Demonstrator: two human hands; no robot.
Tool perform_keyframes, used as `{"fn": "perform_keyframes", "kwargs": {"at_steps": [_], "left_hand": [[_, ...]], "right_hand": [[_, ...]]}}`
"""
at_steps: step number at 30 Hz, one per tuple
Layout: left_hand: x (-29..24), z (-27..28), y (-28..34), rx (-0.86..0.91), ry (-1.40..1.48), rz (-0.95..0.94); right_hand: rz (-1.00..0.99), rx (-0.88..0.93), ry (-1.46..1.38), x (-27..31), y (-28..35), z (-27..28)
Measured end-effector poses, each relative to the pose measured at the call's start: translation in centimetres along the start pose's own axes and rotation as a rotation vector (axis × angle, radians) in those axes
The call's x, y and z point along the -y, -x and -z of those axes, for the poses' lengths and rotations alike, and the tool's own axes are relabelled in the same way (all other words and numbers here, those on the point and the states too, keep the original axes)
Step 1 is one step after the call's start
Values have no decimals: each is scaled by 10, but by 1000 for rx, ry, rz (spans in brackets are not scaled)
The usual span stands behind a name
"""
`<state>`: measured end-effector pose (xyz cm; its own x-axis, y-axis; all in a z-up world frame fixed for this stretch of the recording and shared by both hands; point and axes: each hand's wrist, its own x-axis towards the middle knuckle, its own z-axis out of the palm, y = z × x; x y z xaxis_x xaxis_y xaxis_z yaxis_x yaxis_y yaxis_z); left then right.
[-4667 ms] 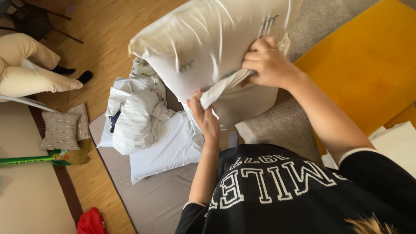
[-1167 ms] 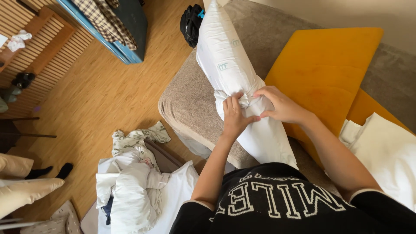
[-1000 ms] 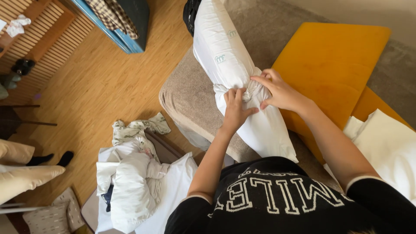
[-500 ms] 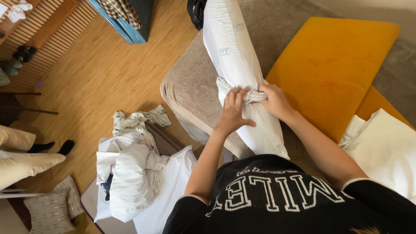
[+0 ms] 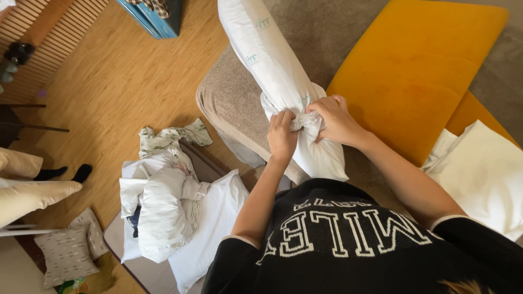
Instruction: The person puts a white pillow into a white pillowcase. They start by folding a cloth, then pick up a pillow and insert it into the pillowcase, adjusting the fabric to fit properly.
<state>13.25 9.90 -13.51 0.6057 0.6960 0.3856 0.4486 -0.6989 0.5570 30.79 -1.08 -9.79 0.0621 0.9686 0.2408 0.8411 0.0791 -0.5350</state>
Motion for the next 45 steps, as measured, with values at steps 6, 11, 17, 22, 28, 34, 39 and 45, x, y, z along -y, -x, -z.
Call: {"fn": "perform_keyframes", "kwargs": {"at_steps": [6,11,17,22,28,34,39,45], "left_hand": [[-2,-1,13,-77,-46,-82],[-36,56,29,169,350,-107],[-45,74,6,413,289,-29],[-43,67,-10,433,79,58],[-22,13,10,328,-145,108],[21,-61,31,34,-211,-45],[16,-57,21,-206,-244,-217],[-1,-11,7,-121,0,-206]], "right_hand": [[94,-290,211,-51,-1,-55],[86,-419,85,-55,16,-71],[-100,-91,-281,-3,15,-6],[-15,241,-336,32,10,52],[24,168,16,15,5,15],[122,-173,232,-40,13,-60],[132,-194,267,-53,13,-68],[64,-353,-12,-40,0,-38]]}}
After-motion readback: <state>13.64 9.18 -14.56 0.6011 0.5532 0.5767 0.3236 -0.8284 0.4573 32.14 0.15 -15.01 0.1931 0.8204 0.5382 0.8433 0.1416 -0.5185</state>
